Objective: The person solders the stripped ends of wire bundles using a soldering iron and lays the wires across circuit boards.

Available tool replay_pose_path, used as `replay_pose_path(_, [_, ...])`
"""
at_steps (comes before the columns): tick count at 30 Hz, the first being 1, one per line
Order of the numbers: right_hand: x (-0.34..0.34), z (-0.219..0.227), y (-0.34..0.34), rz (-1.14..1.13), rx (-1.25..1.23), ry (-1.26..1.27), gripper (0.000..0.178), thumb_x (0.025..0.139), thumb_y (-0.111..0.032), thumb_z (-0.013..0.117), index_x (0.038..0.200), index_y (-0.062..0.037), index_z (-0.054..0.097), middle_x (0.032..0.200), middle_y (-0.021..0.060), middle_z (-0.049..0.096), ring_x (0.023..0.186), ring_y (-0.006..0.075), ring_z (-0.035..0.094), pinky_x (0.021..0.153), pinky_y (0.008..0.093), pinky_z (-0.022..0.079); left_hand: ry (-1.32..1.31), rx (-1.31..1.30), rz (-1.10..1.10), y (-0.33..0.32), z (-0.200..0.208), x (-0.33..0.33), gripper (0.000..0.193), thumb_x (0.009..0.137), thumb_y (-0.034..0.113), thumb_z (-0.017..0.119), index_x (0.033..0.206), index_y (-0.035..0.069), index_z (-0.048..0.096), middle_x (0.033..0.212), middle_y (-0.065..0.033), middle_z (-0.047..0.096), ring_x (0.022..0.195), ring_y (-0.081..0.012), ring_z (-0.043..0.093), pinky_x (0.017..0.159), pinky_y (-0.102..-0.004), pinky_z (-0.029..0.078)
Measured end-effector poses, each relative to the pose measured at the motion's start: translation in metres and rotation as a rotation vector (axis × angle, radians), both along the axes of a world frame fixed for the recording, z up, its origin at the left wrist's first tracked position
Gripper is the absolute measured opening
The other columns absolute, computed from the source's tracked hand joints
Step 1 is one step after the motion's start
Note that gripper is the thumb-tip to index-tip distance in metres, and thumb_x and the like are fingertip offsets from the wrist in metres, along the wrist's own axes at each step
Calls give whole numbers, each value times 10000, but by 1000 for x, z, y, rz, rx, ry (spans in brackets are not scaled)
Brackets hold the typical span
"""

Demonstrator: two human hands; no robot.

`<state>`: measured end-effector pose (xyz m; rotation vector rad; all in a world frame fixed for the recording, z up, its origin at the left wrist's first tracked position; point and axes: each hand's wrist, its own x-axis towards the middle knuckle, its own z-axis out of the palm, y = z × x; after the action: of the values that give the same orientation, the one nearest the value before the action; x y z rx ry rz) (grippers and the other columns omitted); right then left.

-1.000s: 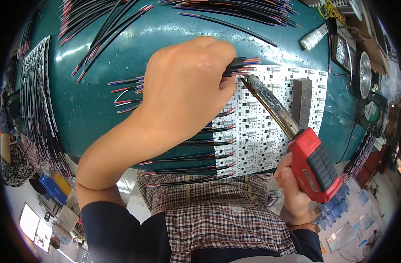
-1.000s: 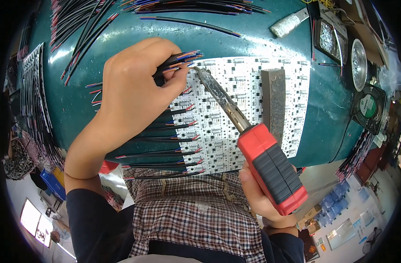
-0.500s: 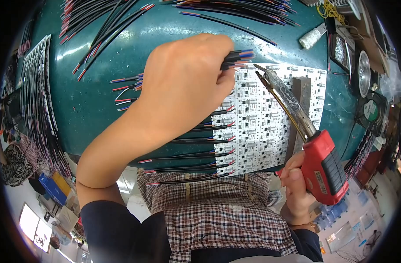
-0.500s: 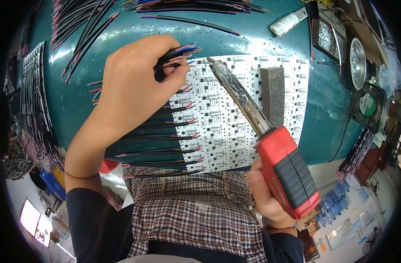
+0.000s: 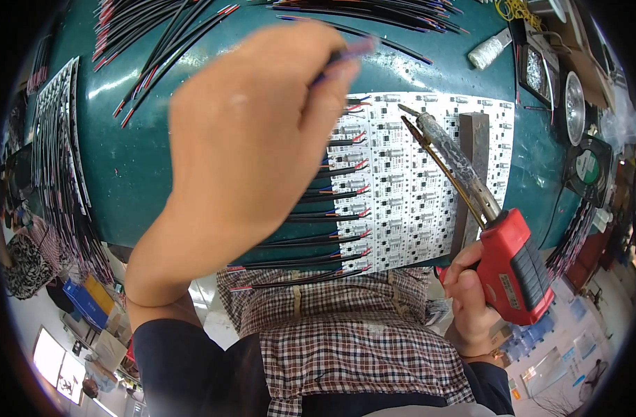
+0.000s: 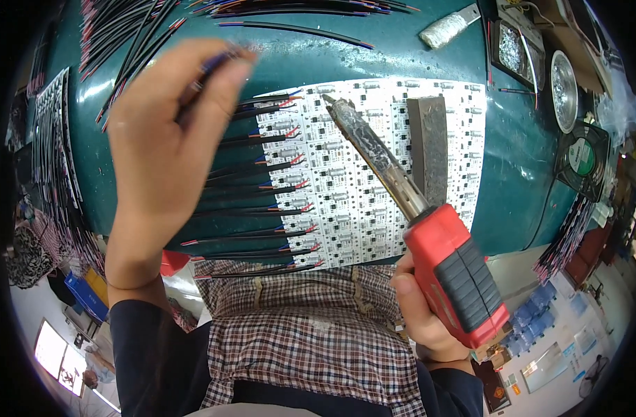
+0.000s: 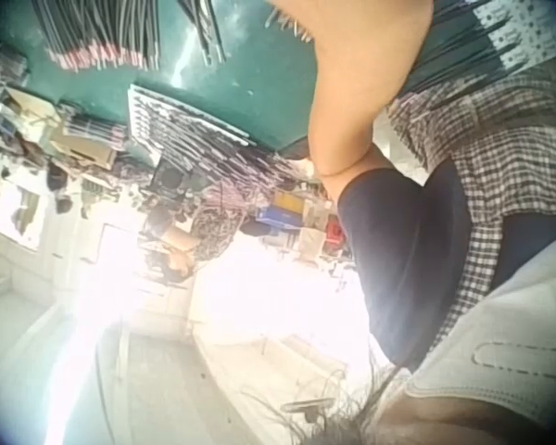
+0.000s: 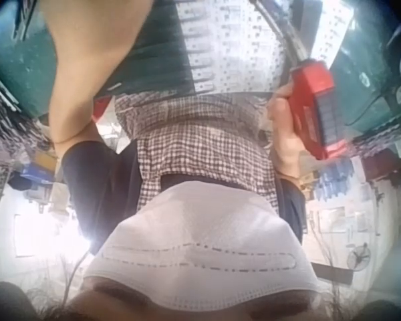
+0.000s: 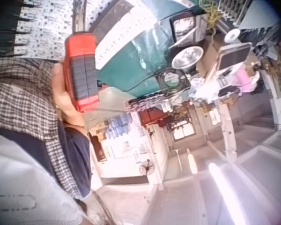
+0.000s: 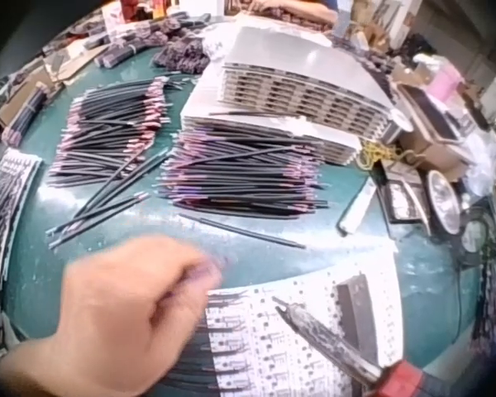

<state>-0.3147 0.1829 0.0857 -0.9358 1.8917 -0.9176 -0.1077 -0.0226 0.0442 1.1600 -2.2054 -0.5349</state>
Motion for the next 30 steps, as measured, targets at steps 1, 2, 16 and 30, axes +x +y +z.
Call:
replay_pose_path(1, [-1, 1, 2, 4, -1, -3, 395, 887, -326, 709, 987, 25, 558, 685, 63, 562, 506, 92, 477, 468, 215, 358, -38, 168, -30, 6, 4, -1, 128, 912, 91, 714, 1030, 50, 689, 737, -1, 620, 635, -21, 510, 557, -199, 392])
replay_pose_path(2, [-1, 1, 5, 26, 28, 15, 420, 885, -340, 718, 1031, 23, 565, 686, 62, 564, 508, 90, 476, 471, 216, 360, 2, 229, -16, 12, 3, -5, 137, 884, 130, 744, 980, 57, 680, 707, -14, 620, 600, -71, 543, 544, -233, 407])
replay_pose_path(16, [1, -4, 6, 59, 106, -34, 385, 902, -285, 720, 1091, 22, 585, 717, 42, 566, 568, 81, 498, 507, 221, 382, -110, 145, -58, 23, -23, -11, 170, 803, 141, 766, 830, 39, 633, 694, -85, 641, 581, -251, 630, 530, -343, 464])
replay_pose_path(30, [-1, -3, 9, 116, 151, 8, 326, 897, -308, 721, 921, -3, 610, 698, 44, 580, 528, 76, 481, 477, 223, 367, -119, 91, -59, 27, -25, -14, 137, 779, 97, 749, 786, 62, 617, 607, -30, 562, 510, -187, 561, 502, -322, 430])
